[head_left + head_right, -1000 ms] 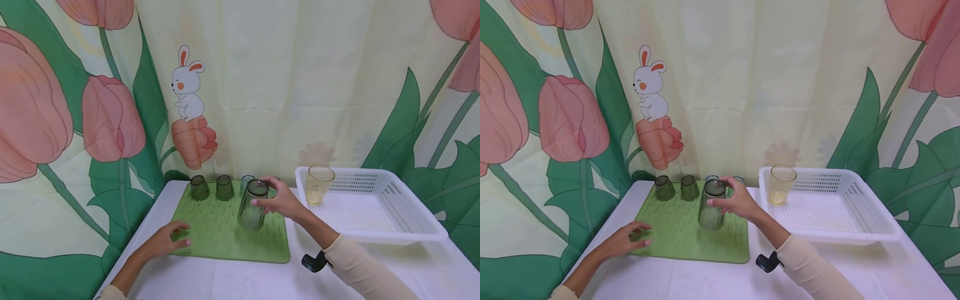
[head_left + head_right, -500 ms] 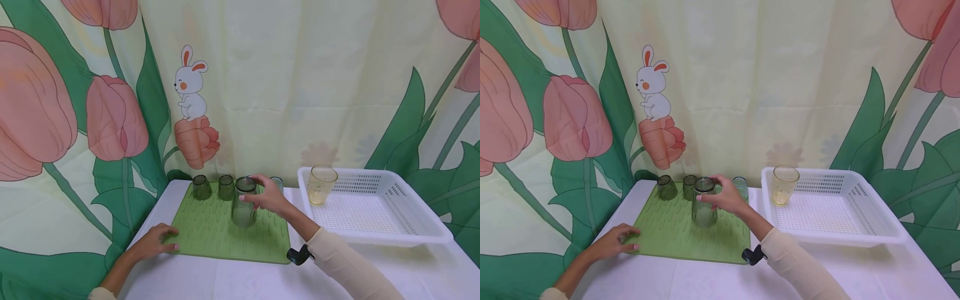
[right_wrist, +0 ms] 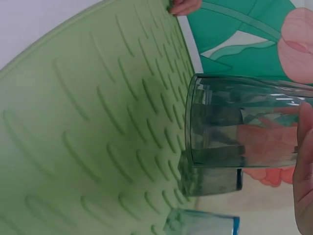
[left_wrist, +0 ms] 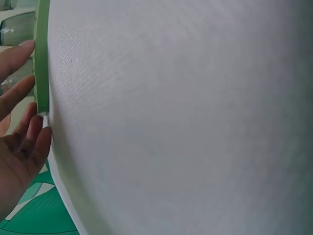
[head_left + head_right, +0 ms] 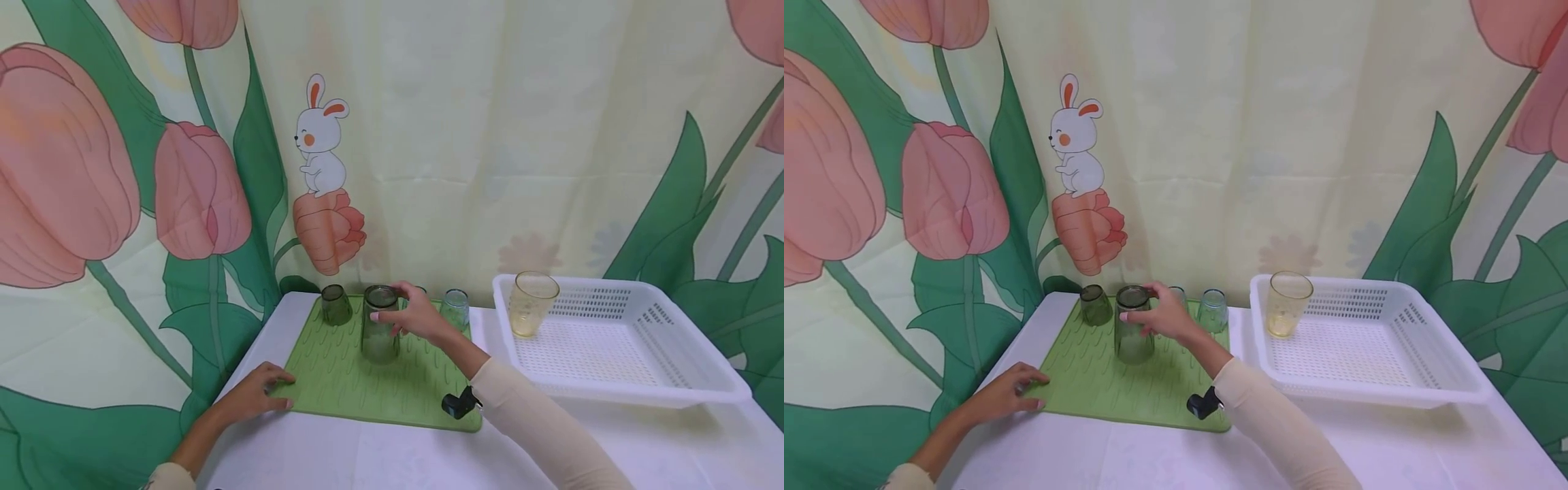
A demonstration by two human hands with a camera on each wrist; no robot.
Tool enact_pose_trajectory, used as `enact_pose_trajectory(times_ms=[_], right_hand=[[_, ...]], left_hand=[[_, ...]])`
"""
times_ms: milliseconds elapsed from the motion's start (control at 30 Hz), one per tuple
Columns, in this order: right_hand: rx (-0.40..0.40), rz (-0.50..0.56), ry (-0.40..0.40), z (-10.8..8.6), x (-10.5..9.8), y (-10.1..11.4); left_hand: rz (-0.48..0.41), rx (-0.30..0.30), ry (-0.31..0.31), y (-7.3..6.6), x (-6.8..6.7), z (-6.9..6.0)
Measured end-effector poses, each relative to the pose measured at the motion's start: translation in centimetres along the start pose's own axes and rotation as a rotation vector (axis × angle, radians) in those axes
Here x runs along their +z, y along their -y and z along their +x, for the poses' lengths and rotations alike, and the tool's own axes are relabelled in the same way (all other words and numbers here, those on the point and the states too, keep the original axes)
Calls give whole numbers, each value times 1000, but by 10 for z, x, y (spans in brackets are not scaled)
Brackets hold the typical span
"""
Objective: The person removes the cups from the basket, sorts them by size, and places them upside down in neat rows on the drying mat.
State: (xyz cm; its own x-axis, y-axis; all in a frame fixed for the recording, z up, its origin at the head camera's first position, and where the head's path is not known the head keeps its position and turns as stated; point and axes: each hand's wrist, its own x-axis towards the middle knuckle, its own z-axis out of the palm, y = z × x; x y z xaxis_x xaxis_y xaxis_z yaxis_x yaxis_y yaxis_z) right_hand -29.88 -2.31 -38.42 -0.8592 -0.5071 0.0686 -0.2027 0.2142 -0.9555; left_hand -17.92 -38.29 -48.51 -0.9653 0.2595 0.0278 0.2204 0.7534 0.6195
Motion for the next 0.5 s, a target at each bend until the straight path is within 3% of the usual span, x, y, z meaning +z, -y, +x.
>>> enact_pose_trajectory(times_ms=[500], right_hand=[[30, 38, 35, 43, 41, -1]], left_hand=[[-51, -23, 27, 3, 0, 2]])
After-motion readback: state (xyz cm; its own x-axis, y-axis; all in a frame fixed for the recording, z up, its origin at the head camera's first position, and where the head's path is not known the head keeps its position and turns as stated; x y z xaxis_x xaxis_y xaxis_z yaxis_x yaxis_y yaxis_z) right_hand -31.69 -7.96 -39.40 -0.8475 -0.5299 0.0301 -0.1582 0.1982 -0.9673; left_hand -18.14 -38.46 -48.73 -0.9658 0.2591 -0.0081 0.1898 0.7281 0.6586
